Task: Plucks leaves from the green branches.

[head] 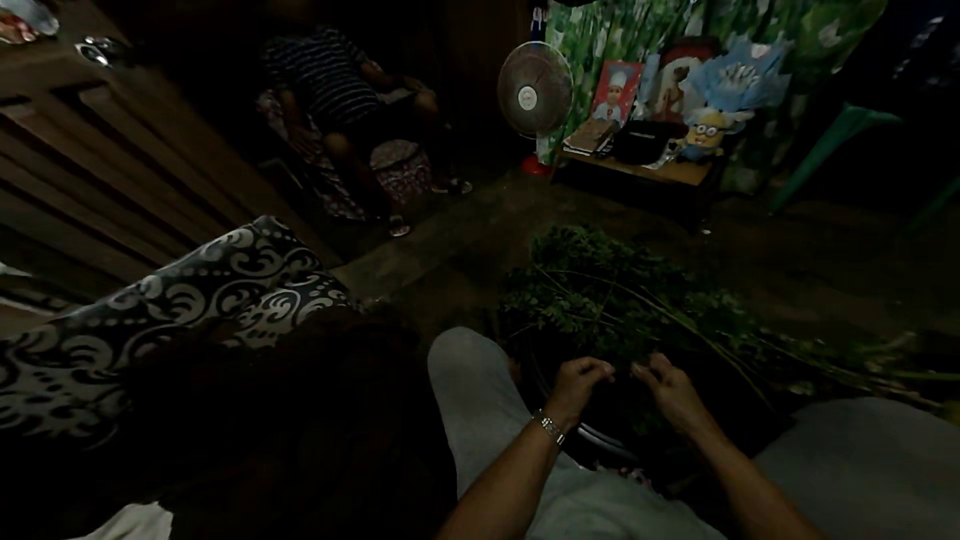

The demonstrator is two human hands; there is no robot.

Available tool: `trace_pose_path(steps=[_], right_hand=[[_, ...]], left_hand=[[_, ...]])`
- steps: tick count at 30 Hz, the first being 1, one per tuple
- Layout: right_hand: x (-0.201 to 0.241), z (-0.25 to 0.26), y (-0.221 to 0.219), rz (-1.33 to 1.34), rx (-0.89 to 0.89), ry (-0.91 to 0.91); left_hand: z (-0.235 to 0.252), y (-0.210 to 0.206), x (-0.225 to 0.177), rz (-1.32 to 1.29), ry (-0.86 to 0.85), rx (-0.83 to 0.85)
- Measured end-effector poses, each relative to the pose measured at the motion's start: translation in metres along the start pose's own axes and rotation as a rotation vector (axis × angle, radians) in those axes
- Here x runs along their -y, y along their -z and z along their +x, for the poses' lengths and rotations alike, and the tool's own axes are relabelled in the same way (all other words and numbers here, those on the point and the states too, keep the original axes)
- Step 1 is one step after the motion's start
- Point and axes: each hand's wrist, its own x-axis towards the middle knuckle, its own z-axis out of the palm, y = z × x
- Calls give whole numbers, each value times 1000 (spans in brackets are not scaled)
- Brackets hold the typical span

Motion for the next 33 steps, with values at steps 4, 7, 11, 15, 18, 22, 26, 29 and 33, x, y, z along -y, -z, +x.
trace_pose_path(steps=[4,7,11,15,18,22,26,29,33], right_hand=[[-1,-1,2,-96,-78,59],[-3,1,3,-73,-97,27],[-3,-3,-4,-1,29,26],[-4,-2,-8,21,18,49],[-2,-5,-6,22,-16,41],[2,-5,-3,-16,-2,45],[0,-3,1,-33,2,38],[1,0,6,-78,58,4],[-2,5,18,-121,86,5]], left_hand=[[-1,-2,0,-3,9,10],[-1,-1,-1,-1,17,0],[0,-1,3,-2,-6,-2],[0,-1,5,-6,-31,11],[0,-3,4,18,-16,30],[-2,-4,-3,71,5,31],[-1,-8,0,85,-8,43],[0,-8,0,64,-2,27],[0,-2,-2,58,7,16]])
